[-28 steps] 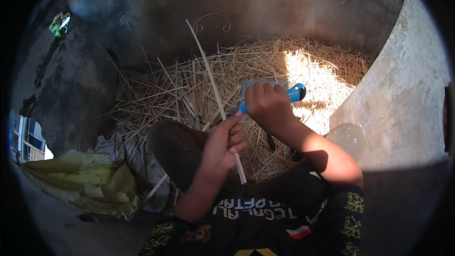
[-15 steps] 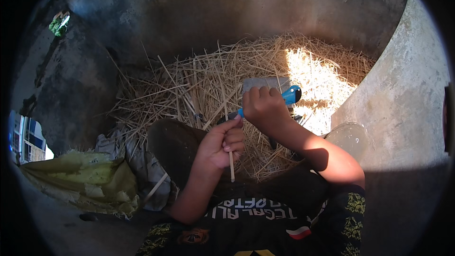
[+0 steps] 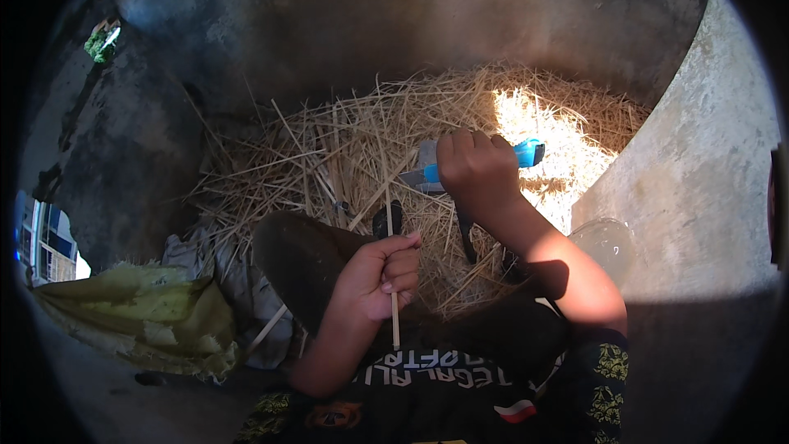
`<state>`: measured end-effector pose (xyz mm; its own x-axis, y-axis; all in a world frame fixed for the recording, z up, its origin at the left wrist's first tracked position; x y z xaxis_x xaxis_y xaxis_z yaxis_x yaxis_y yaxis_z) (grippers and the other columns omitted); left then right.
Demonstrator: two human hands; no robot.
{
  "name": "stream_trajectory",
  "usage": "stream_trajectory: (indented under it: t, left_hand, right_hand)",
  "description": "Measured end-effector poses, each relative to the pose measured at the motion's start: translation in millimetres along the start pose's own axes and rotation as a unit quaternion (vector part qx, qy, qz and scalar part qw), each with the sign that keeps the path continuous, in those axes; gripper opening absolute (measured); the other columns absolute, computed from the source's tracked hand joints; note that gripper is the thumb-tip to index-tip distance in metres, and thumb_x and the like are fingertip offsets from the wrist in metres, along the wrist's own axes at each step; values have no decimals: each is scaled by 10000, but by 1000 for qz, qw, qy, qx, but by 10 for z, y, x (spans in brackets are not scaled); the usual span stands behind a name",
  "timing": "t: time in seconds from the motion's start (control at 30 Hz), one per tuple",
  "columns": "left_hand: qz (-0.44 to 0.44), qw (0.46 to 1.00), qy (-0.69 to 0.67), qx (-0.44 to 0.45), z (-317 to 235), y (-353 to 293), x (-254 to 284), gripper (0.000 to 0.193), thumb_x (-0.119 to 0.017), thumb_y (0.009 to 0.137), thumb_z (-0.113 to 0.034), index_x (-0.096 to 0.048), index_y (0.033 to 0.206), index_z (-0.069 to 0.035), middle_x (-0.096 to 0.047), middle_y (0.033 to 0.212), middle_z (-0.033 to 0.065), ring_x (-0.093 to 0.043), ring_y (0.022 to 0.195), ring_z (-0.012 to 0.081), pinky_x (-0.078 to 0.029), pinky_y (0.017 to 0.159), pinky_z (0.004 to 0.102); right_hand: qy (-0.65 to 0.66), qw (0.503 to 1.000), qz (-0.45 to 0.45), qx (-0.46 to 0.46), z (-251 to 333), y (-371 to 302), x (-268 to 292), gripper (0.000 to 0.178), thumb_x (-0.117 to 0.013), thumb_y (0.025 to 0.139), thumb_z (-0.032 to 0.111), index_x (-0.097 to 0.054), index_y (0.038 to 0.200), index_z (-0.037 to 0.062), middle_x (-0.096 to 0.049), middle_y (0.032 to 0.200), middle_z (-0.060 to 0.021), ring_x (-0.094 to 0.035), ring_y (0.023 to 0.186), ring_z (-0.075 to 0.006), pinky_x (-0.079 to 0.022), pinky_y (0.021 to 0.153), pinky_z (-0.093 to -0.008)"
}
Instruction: The person sits on a floor covered with straw and uses a large knife to shave and smooth a long bamboo stick. They hold the stick with their left hand and scrape the blade along its length to remove the outer layer, creating thin shavings.
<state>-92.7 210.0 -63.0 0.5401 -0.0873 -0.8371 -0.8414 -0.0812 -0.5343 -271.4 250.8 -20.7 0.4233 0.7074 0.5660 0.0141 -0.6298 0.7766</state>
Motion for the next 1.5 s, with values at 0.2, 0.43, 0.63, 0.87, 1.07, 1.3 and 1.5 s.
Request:
stream_trajectory:
  t: [0.2,0.43,0.63,0.87,1.07,1.3,1.5]
  left_hand:
    - [-31,999,-2,-35,-143,15,454,119,-529,980,-57,-520,862,-64,-274,529,-74,-245,390,51,-221,344,221]
    - [-174,928,232,-233,-256,-293,570,24,-532,949,-26,-528,941,-49,-337,595,-48,-255,412,20,-213,355,212]
    - [-49,923,219,-312,-182,-289,450,134,-369,1033,-227,-458,1036,-126,-322,631,-35,-201,443,51,-194,381,223]
    - [-24,849,403,-340,152,-156,73,160,-375,1067,-250,-426,1036,-102,-353,656,-25,-244,447,41,-194,389,221]
    - [-19,769,499,-399,155,-60,-23,206,-408,1069,-235,-466,1001,-49,-433,641,-10,-404,523,61,-312,468,240]
    - [-125,607,630,-469,233,-116,-167,190,-417,1052,-187,-457,977,-17,-493,586,74,-522,512,118,-407,488,327]
    - [-128,639,604,-459,383,-149,-256,254,-387,1072,-242,-431,904,-56,-440,616,-28,-400,531,31,-356,493,236]
  right_hand:
    - [-17,999,16,-49,-260,49,92,106,-638,657,100,-535,663,126,-528,637,-23,-595,566,-169,-443,483,-311]
    - [48,982,80,-164,-589,29,42,89,-674,682,82,-589,692,111,-609,689,-73,-655,584,-233,-513,504,-350]
    - [281,935,138,-168,-280,30,64,120,-730,721,165,-630,714,100,-651,702,-90,-658,655,-307,-514,587,-417]
    - [264,957,64,-101,85,22,-1,287,-608,901,149,-609,622,79,-629,601,-129,-617,489,-297,-478,451,-395]
    - [203,978,55,-15,203,-72,86,166,-632,850,79,-575,695,69,-590,609,-84,-614,471,-246,-477,421,-352]
    - [148,989,-3,-6,141,-3,123,158,-628,807,40,-542,677,65,-568,594,-86,-608,464,-226,-479,414,-329]
    - [117,992,-32,-43,-16,64,110,153,-644,780,45,-538,675,77,-559,588,-77,-606,467,-230,-473,414,-340]
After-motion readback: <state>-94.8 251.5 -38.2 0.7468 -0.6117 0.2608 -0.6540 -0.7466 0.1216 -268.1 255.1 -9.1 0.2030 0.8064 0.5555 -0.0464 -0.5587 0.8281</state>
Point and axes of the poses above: each hand's wrist, its own y-axis towards the middle knuckle, its own x-axis out of the back of the hand, z = x × y, the point moved 3 cm from there along y, towards the middle knuckle
